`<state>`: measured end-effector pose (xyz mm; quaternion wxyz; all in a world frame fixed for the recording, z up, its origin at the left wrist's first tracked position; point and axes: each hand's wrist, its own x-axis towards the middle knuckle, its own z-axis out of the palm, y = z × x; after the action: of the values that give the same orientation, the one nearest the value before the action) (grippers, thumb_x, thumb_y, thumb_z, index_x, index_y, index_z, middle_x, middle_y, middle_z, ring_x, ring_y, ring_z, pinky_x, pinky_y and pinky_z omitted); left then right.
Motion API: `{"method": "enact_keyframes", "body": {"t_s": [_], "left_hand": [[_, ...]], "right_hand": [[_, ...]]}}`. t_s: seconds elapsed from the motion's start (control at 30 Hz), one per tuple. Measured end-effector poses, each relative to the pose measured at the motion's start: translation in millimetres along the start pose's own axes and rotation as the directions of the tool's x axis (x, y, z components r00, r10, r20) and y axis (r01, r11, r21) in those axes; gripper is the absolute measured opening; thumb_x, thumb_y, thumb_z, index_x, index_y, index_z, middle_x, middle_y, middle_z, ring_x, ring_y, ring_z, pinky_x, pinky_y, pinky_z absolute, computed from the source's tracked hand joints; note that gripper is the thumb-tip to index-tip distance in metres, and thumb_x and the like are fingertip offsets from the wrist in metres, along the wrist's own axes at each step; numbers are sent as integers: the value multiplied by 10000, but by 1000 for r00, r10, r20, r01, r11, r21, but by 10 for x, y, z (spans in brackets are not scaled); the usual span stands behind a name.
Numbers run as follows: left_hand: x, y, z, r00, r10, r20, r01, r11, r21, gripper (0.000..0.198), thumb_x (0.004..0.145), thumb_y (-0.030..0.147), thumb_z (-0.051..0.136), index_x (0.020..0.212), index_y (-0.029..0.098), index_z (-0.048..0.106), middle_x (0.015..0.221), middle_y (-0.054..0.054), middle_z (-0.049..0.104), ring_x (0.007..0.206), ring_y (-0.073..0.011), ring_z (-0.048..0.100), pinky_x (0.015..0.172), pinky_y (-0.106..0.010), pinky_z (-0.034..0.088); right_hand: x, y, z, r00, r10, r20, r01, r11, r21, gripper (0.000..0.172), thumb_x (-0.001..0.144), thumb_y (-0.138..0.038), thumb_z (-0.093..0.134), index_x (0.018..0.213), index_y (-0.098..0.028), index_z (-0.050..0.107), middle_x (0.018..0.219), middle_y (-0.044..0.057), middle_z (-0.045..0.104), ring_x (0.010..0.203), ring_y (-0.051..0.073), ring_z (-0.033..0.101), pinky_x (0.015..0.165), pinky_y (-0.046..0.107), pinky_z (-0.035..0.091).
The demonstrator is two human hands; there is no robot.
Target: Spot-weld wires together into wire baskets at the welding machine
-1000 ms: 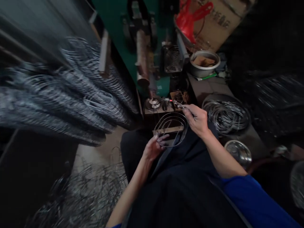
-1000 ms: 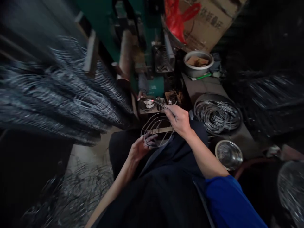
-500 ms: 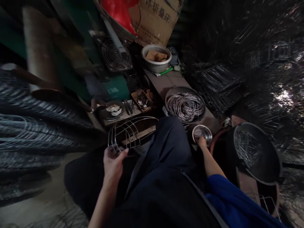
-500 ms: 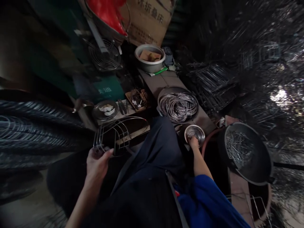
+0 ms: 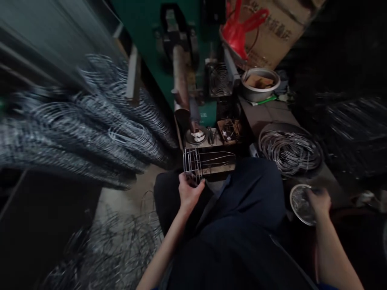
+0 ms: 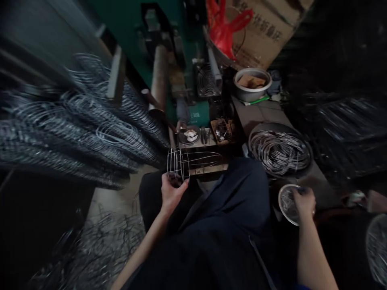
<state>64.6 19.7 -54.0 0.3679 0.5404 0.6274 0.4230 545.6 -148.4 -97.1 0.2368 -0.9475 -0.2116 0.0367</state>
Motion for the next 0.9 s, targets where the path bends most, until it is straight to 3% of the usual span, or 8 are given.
{"method": "enact_keyframes", "body": {"t_s": [0.1,0.17,0.23,0.3,0.4,0.47,0.57,0.9], "left_hand": [[-6,52,-72,1000,23,-21,-23,999,35,451,696,346,797,957,228,449,859,28,603,592,-99,567,581,-236,472],[-25,94,-109,999,34,-33,-32,998,46,445,699,347,792,958,229,450,850,28,605,596,-104,568,593,-242,473],[-45,126,-142,998,33,-50,-30,998,55,442,698,348,788,959,229,452,837,28,608,595,-110,569,597,-248,473],[-56,139,-177,997,31,-73,-26,998,61,442,695,347,786,958,229,452,828,27,613,594,-117,573,597,-252,474],[-43,128,-235,994,45,-98,-39,997,68,442,702,347,780,967,229,447,838,21,617,586,-119,573,595,-257,476],[-17,121,-271,992,58,-111,-49,996,78,444,706,347,778,971,229,442,847,18,614,585,-120,571,598,-261,477],[37,136,-304,990,57,-127,-47,995,83,443,700,336,777,970,227,443,823,23,602,578,-124,567,603,-268,478],[264,156,-275,979,60,-193,-50,997,58,412,671,255,758,972,222,478,849,12,610,613,-132,583,624,-273,495]], "right_hand": [[-5,-953,1,983,-183,27,153,886,438,271,629,-324,759,794,-255,556,744,65,631,703,282,624,626,381,509],[-188,-1710,3,879,-455,144,250,697,672,214,691,-365,740,789,-246,591,656,7,591,569,207,559,539,318,469],[-470,-2405,14,707,-672,218,283,552,784,170,772,-360,706,857,-221,658,668,-1,613,545,175,552,547,295,482],[-772,-2934,35,466,-829,308,310,479,821,220,834,-367,688,976,-200,709,830,46,700,702,204,651,677,317,544],[-1114,-3380,106,162,-948,275,450,319,834,235,913,-353,652,1078,-209,738,1035,71,730,963,243,685,891,371,542],[-1237,-3512,184,44,-977,210,581,196,790,213,959,-298,599,1093,-228,748,1088,65,727,1038,245,670,944,390,524],[-1318,-3588,325,-43,-987,153,725,75,685,226,974,-221,560,1100,-237,748,1066,67,733,1101,263,643,962,430,512],[-1396,-3744,633,-123,-992,-16,854,-114,508,263,1008,-175,556,1232,-251,669,1098,55,734,1163,275,605,941,455,453]]}}
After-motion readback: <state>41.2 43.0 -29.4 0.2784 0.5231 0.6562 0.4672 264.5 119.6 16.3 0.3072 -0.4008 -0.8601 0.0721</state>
